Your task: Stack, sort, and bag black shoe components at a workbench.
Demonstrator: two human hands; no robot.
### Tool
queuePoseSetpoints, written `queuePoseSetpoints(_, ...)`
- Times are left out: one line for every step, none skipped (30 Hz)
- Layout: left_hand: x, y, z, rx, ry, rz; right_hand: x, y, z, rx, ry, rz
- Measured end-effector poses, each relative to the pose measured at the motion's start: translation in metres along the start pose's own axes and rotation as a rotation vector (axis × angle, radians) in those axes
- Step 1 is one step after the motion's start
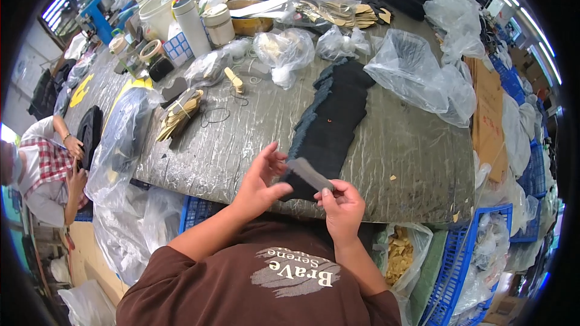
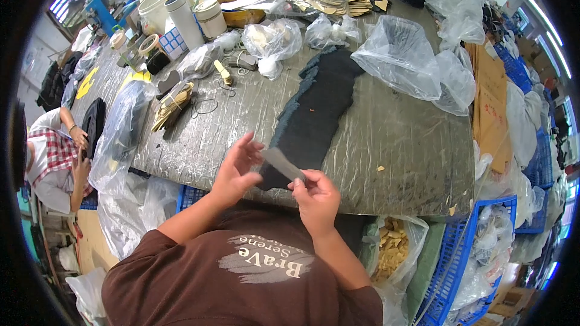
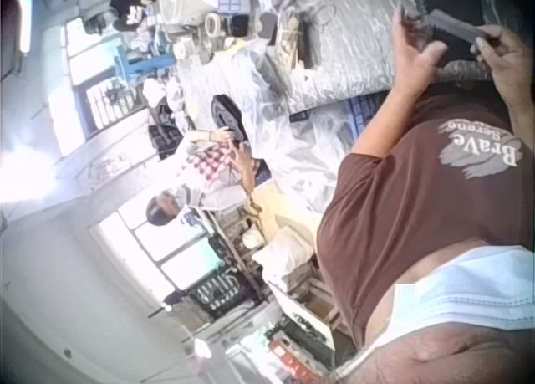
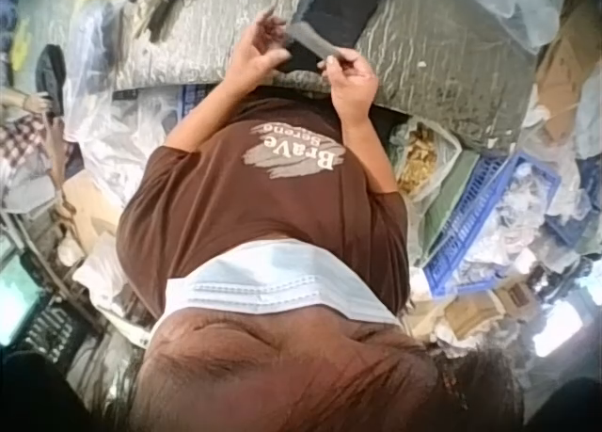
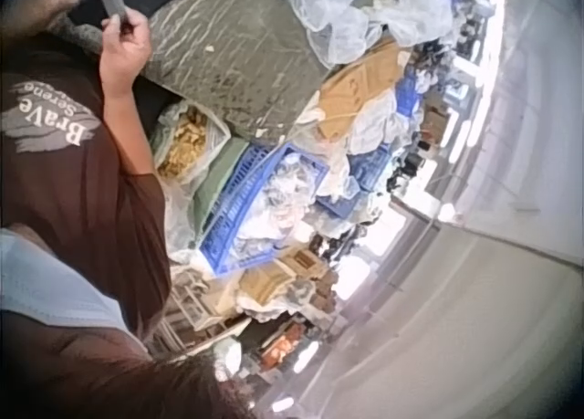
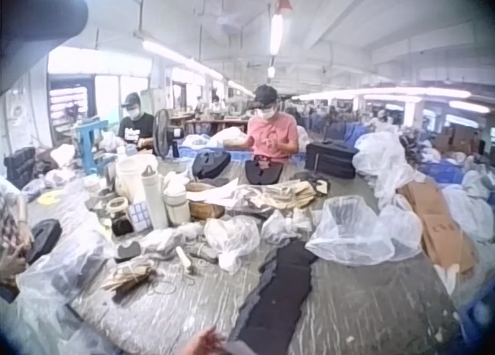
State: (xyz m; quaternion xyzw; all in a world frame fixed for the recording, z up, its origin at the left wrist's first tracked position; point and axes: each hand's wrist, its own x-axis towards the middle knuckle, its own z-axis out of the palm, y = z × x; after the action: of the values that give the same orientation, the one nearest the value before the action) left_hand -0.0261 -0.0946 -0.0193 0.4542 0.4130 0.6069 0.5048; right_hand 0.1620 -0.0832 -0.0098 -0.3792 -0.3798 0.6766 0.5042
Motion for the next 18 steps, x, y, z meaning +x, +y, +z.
queuePoseSetpoints(-0.001,-0.005,0.003,-0.264,-0.018,-0.112,0.003,0.003,0.001,-0.375,0.031,-0.35)
queuePoseSetpoints(0.0,-0.006,0.008,-0.258,-0.016,-0.108,0.005,0.005,0.004,-0.748,0.063,-0.702)
queuePoseSetpoints(0.004,0.001,0.017,-0.525,-0.008,-0.22,0.004,-0.002,0.015,-0.866,0.04,-0.897)
queuePoseSetpoints(0.01,0.01,0.03,-0.791,-0.006,-0.334,0.0,0.004,0.017,-0.94,-0.042,-0.934)
queuePoseSetpoints(0.02,0.033,0.045,-0.704,0.194,-0.479,-0.001,0.005,0.021,-0.94,-0.126,-0.963)
queuePoseSetpoints(0.023,0.028,0.041,-0.704,0.19,-0.476,-0.001,0.005,0.023,-0.94,-0.209,-0.989)
queuePoseSetpoints(0.025,0.016,0.032,-0.784,0.087,-0.426,-0.003,-0.001,0.023,-0.963,-0.221,-0.965)
queuePoseSetpoints(0.028,0.013,0.029,-0.863,-0.018,-0.375,-0.003,-0.007,0.021,-0.965,-0.219,-0.969)
queuePoseSetpoints(0.029,0.014,0.029,-0.829,0.012,-0.421,-0.002,-0.013,0.016,-0.906,-0.207,-0.901)
queuePoseSetpoints(0.03,0.013,0.026,-0.83,0.006,-0.421,-0.002,-0.016,0.013,-0.848,-0.193,-0.832)
queuePoseSetpoints(0.026,0.012,0.022,-0.86,-0.102,-0.444,-0.005,-0.015,0.016,-0.78,-0.109,-0.676)
queuePoseSetpoints(0.023,0.011,0.021,-0.889,-0.211,-0.467,-0.005,-0.022,0.018,-0.772,-0.074,-0.582)
queuePoseSetpoints(0.021,0.01,0.024,-0.743,-0.232,-0.465,-0.002,-0.025,0.02,-0.762,-0.086,-0.54)
queuePoseSetpoints(0.018,0.009,0.026,-0.745,-0.238,-0.473,0.0,-0.028,0.021,-0.755,-0.097,-0.5)
queuePoseSetpoints(0.014,0.008,0.029,-0.46,-0.293,-0.319,0.001,-0.031,0.021,-0.756,-0.089,-0.496)
queuePoseSetpoints(0.012,0.008,0.03,-0.175,-0.343,-0.162,0.002,-0.033,0.022,-0.793,-0.114,-0.453)
queuePoseSetpoints(0.011,0.006,0.026,-0.038,-0.401,-0.142,0.002,-0.033,0.021,-0.829,-0.14,-0.41)
queuePoseSetpoints(0.014,0.004,0.025,-0.039,-0.405,-0.146,0.001,-0.033,0.021,-0.829,-0.134,-0.408)
